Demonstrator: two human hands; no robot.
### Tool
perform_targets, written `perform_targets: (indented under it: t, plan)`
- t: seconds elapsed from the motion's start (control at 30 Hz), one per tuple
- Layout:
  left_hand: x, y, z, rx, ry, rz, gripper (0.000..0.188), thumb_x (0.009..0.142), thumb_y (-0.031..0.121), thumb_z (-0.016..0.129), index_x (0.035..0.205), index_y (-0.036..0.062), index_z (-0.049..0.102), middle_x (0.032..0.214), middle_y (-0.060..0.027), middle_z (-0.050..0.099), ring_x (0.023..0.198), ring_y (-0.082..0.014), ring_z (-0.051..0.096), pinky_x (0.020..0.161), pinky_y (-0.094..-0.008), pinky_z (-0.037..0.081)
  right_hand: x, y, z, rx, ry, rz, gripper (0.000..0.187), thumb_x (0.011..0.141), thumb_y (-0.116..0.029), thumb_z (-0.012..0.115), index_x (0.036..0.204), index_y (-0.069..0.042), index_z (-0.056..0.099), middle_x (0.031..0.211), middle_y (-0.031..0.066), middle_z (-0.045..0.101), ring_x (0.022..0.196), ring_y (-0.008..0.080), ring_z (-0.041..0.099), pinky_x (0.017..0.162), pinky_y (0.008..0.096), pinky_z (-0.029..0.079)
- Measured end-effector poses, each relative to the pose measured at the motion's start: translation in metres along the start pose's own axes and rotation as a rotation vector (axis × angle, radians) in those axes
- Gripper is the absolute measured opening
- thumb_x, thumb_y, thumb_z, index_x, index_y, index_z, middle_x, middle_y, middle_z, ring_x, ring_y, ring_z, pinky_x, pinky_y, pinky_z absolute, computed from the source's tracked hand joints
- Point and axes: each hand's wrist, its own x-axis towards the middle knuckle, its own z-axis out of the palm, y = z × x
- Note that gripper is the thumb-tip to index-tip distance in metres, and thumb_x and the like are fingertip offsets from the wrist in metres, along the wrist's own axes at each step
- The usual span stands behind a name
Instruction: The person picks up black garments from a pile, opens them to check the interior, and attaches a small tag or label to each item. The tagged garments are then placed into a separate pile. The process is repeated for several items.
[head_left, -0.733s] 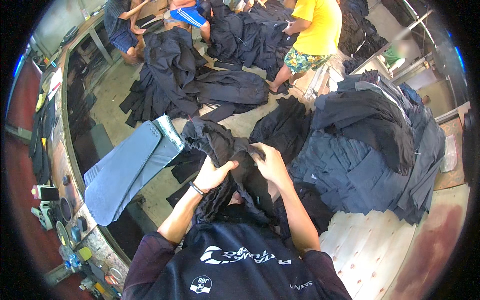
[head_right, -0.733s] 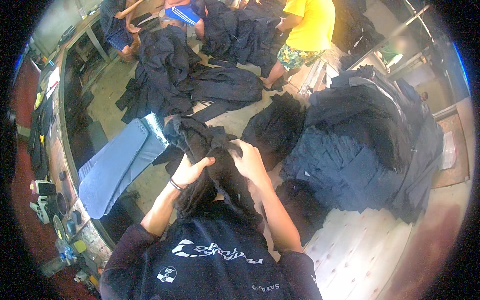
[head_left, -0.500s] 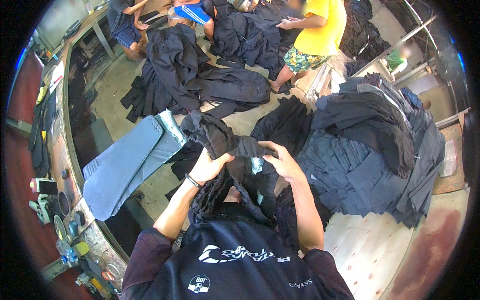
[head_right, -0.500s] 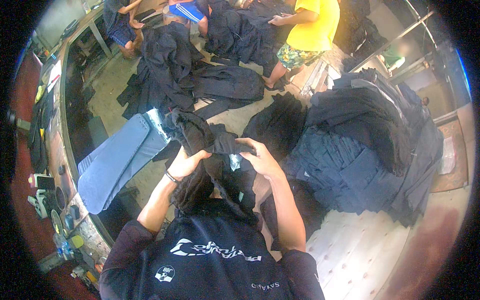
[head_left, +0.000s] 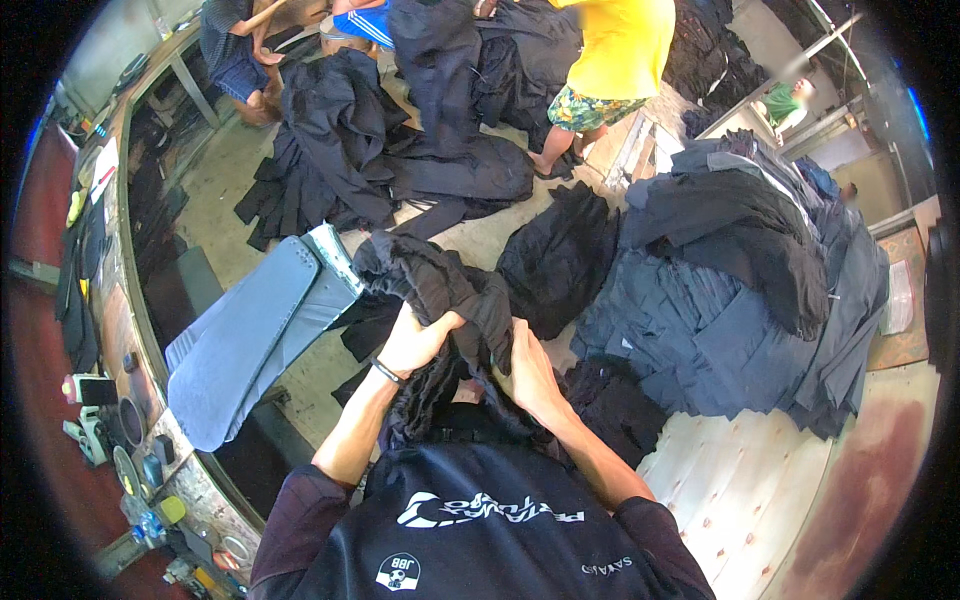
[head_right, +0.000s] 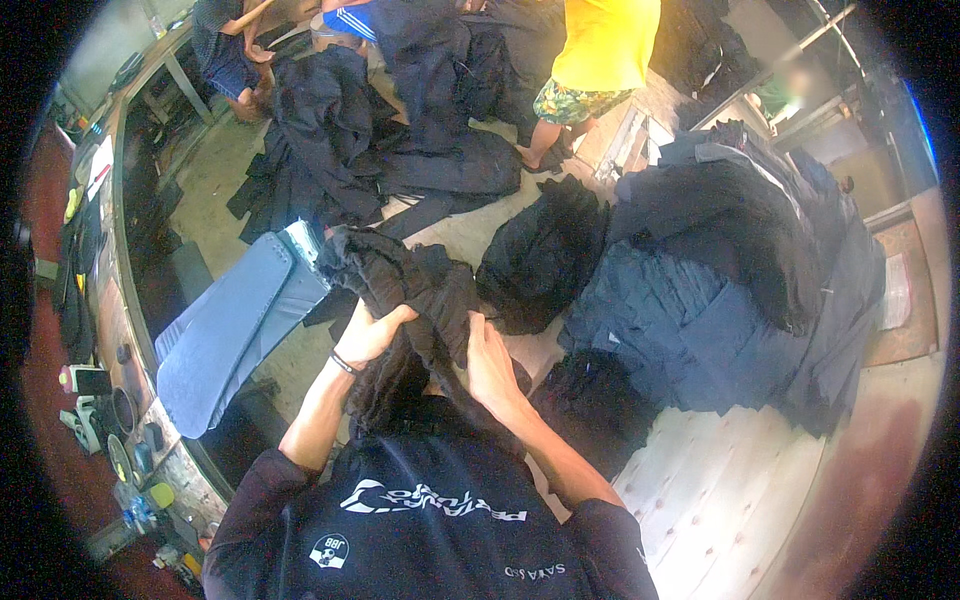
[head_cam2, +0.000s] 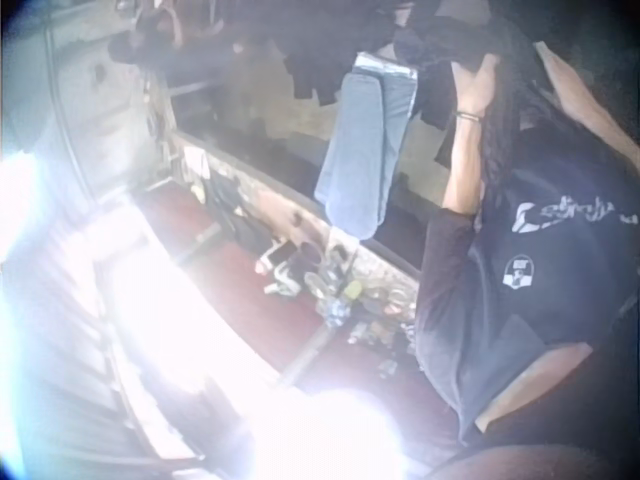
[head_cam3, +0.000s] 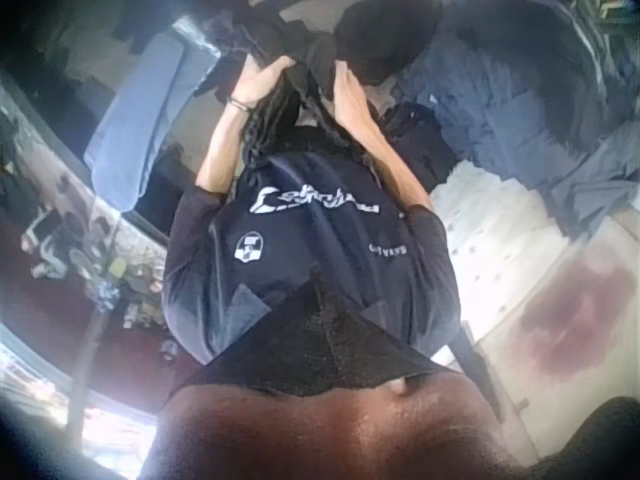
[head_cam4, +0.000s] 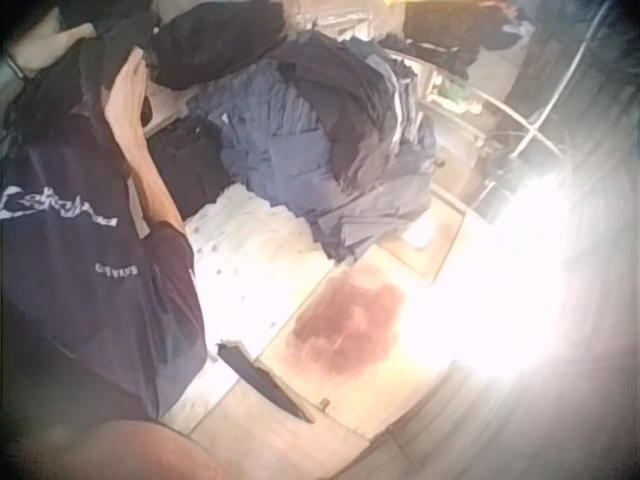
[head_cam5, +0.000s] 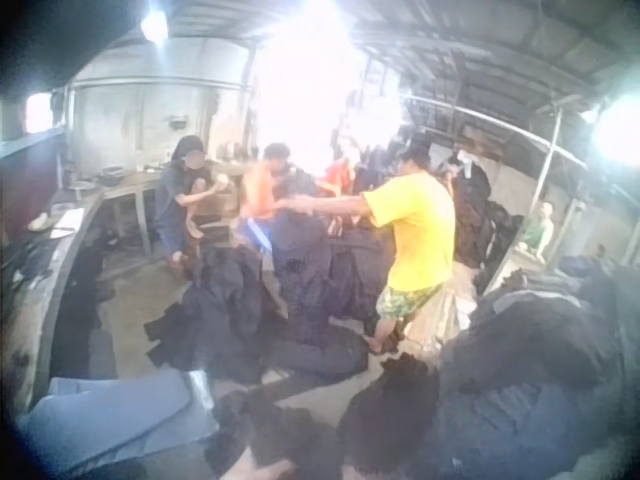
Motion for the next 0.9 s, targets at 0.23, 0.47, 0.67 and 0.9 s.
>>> perform_targets:
  t: [0.23, 0.47, 0.67, 0.9]
  plan:
    - [0.009, 0.002, 0.005, 0.09, -0.042, 0.032, 0.031, 0.087, -0.005, 0.072, 0.117, -0.0002, 0.064, 0.109, -0.0054, 0.07, 0.099, -0.0172, 0.065, 0.09, -0.0334, 0.054, 0.007, 0.011, -0.026, 0.196, 0.144, 0.099, 0.042, 0.084, 0.002, 0.075, 0.123, 0.003, 0.059, 0.102, 0.0193, 0.073, 0.097, 0.0329, 0.073, 0.083, 0.0447, 0.057]
    - [0.016, 0.011, 0.007, 0.068, -0.067, 0.013, 0.03, 0.088, -0.003, 0.072, 0.116, 0.0003, 0.062, 0.109, -0.0048, 0.069, 0.101, -0.017, 0.064, 0.092, -0.0344, 0.054, 0.027, 0.035, -0.051, 0.748, -0.214, 0.285, 0.036, 0.102, -0.018, 0.064, 0.129, 0.005, 0.066, 0.111, 0.0093, 0.075, 0.109, 0.0167, 0.066, 0.101, 0.0312, 0.047]
    - [0.019, 0.013, 0.008, 0.072, -0.077, 0.022, 0.031, 0.087, -0.002, 0.074, 0.116, 0.0008, 0.062, 0.107, -0.0047, 0.069, 0.1, -0.0165, 0.065, 0.09, -0.034, 0.054, 0.039, 0.022, -0.053, 0.84, -0.03, 0.41, 0.039, 0.101, -0.024, 0.065, 0.124, 0.007, 0.068, 0.113, 0.0137, 0.073, 0.113, 0.0187, 0.063, 0.103, 0.0308, 0.045]
    - [0.02, 0.003, 0.012, 0.101, -0.053, -0.006, 0.031, 0.089, -0.002, 0.073, 0.117, 0.0006, 0.062, 0.108, -0.0059, 0.07, 0.099, -0.0174, 0.067, 0.089, -0.0345, 0.055, 0.034, -0.001, -0.055, 0.286, -0.086, 0.141, 0.043, 0.085, -0.023, 0.083, 0.111, 0.002, 0.059, 0.092, 0.0171, 0.07, 0.092, 0.0243, 0.07, 0.083, 0.0395, 0.053]
